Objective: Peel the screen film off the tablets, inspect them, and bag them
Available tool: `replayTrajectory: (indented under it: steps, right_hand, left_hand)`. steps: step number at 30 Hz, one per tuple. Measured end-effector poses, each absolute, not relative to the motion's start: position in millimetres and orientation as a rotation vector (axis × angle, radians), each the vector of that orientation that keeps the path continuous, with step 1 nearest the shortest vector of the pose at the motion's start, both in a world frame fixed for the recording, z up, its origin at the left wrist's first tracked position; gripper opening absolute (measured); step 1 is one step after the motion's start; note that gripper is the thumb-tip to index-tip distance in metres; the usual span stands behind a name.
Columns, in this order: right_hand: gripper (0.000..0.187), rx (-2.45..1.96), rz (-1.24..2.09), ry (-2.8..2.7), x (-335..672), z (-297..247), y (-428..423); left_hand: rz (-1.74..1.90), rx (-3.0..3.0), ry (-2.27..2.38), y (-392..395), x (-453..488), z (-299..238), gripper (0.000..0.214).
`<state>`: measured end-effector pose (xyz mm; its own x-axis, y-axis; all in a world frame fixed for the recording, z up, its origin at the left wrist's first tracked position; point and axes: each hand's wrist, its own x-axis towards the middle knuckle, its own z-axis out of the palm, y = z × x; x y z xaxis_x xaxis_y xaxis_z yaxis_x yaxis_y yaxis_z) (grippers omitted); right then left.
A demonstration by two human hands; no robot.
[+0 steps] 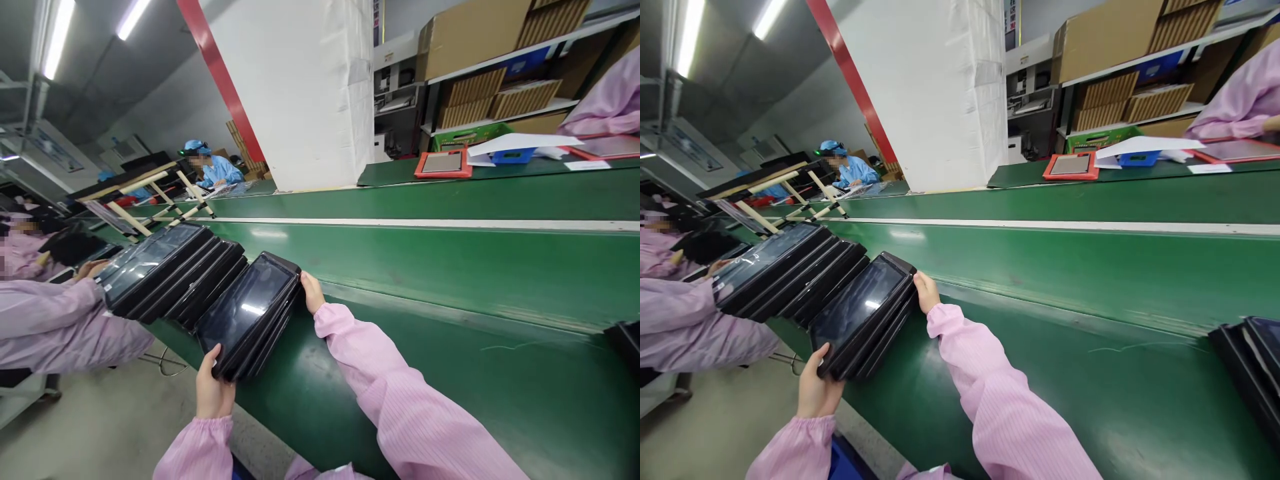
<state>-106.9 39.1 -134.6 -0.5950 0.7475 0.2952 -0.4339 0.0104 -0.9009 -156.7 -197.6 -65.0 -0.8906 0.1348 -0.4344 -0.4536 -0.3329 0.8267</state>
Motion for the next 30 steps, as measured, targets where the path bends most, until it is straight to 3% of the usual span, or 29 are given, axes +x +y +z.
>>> replayTrajectory:
  steps: [10, 15, 19, 23, 25, 26, 28, 30]
  right_hand:
    - [0.031, -0.426, 1.736, -1.321, -92, -112, 28]
    - [0.052, -0.492, 1.813, -1.132, -89, -85, 17]
    - [0.051, -0.589, 1.844, -1.026, -41, -86, 29]
    - [0.032, -0.795, 1.811, -0.977, 49, -105, 55]
    - [0.023, -0.889, 1.796, -0.974, 94, -114, 63]
    - [0.019, -0.928, 1.790, -0.973, 115, -117, 65]
    - [0.014, -0.993, 1.781, -0.975, 147, -122, 66]
    - [0.012, -1.042, 1.771, -0.975, 170, -125, 64]
  left_hand:
    - [2.328, -0.312, 1.628, -199, -158, -59, 0.017]
    - [2.381, 0.016, 1.745, -196, -137, -41, 0.009]
    - [2.223, 0.255, 1.913, -193, -89, -61, 0.042]
    - [1.724, 0.394, 1.861, -204, -51, -91, 0.082]
    - [1.387, 0.574, 1.815, -215, -61, -93, 0.071]
    - [1.293, 0.669, 1.881, -219, -75, -89, 0.055]
    - [1.468, 0.776, 2.182, -224, -117, -78, 0.037]
    - [1.685, 0.762, 2.432, -222, -169, -69, 0.041]
